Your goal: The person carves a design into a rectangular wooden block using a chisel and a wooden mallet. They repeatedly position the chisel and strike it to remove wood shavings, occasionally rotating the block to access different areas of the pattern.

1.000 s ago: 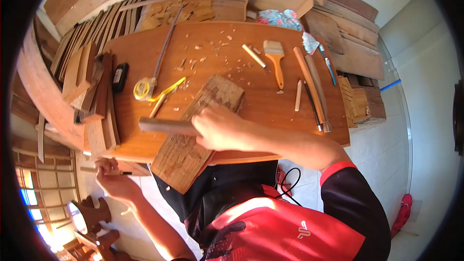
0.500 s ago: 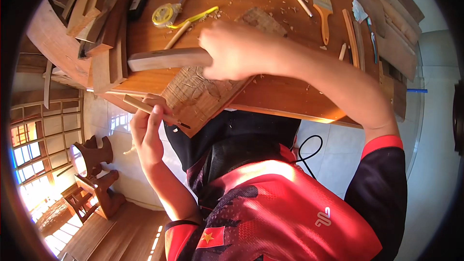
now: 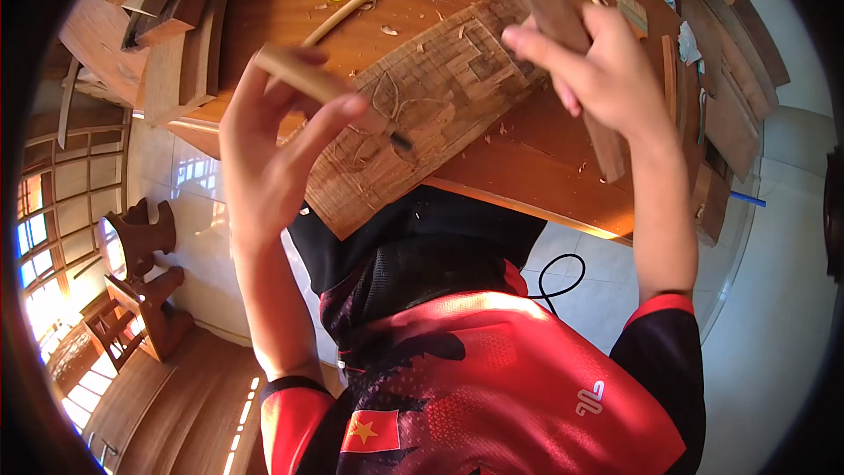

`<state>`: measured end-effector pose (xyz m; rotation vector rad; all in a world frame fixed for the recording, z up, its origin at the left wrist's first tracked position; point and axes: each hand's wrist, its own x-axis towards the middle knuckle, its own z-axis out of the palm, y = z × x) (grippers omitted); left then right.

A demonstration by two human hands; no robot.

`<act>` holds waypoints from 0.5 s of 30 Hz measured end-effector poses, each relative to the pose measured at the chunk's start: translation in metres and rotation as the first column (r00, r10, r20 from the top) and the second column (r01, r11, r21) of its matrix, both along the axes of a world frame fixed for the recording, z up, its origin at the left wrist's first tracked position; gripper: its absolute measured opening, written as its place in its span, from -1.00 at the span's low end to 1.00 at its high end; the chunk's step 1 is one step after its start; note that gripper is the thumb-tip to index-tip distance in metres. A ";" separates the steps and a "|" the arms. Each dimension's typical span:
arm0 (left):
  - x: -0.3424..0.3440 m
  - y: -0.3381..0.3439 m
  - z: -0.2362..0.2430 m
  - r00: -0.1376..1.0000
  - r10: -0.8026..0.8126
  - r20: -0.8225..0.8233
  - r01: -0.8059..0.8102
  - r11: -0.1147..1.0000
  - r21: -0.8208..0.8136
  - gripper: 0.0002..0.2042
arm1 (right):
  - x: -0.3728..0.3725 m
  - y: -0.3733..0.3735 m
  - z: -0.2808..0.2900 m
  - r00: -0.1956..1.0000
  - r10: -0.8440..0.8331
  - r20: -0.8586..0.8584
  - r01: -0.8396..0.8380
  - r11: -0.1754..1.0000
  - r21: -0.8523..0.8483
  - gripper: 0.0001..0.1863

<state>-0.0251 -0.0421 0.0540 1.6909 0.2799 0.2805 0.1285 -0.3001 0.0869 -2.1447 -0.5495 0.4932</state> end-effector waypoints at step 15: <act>0.098 -0.052 0.015 0.776 -0.572 0.265 0.428 0.787 0.445 -0.84 | -0.022 -0.014 -0.019 0.983 -0.073 -0.167 0.129 0.927 0.353 -0.72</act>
